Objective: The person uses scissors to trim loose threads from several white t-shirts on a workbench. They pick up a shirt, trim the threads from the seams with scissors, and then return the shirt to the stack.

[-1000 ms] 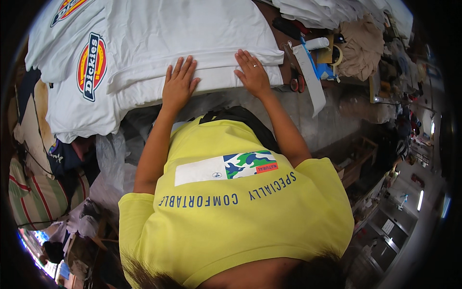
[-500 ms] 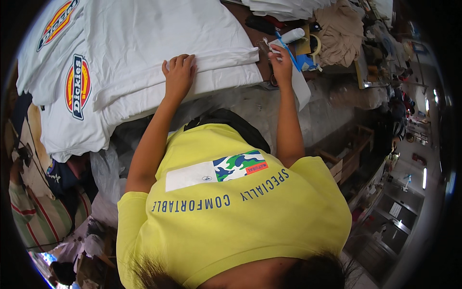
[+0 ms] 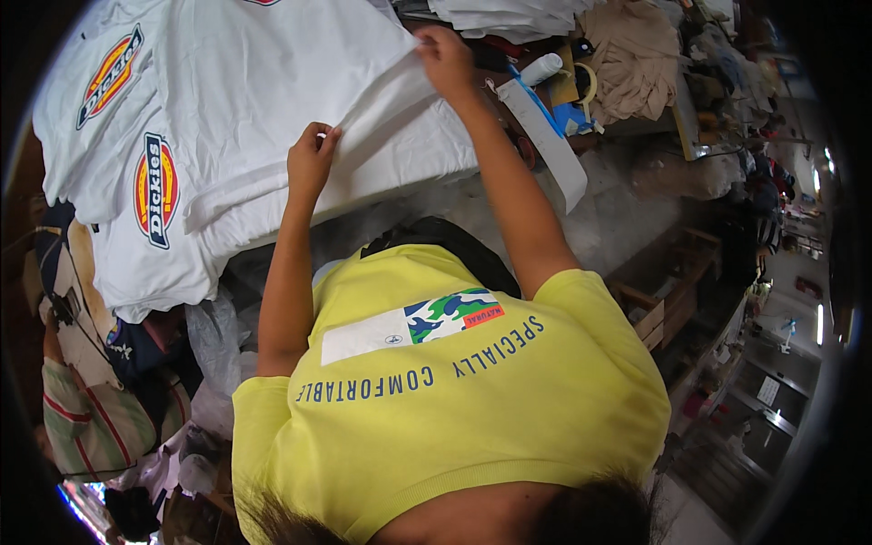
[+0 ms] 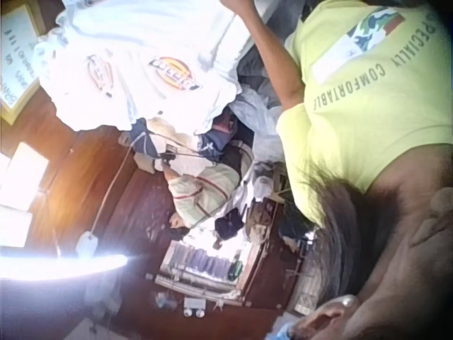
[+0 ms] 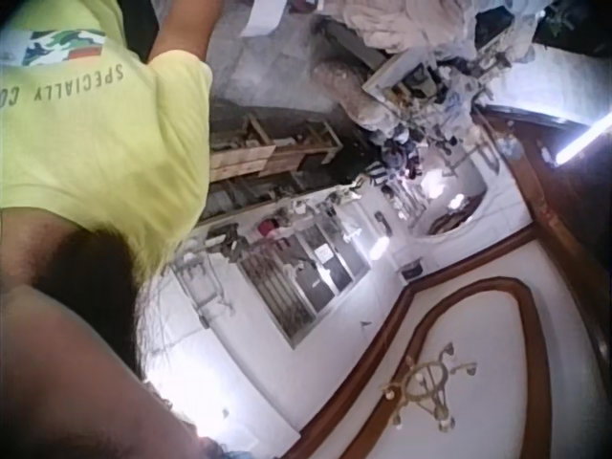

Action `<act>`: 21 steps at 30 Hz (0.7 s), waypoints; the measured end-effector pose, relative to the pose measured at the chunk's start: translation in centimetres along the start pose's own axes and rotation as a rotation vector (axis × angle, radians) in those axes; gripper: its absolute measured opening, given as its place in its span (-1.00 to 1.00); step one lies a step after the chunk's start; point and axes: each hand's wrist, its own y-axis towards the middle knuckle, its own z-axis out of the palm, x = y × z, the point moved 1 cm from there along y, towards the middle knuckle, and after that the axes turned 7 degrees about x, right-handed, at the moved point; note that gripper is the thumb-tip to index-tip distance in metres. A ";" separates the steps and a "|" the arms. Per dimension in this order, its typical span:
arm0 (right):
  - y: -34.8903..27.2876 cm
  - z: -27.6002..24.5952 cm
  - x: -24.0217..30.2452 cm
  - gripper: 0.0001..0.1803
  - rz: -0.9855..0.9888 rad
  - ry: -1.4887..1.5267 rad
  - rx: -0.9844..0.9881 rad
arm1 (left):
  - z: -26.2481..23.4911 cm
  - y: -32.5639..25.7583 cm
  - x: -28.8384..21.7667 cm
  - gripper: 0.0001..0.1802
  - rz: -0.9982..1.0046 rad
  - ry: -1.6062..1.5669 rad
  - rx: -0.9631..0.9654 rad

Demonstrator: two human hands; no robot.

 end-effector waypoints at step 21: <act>-16.2 -21.4 -10.8 -0.58 0.990 0.160 -0.829 | 0.7 0.5 4.8 -0.65 -0.022 0.113 0.012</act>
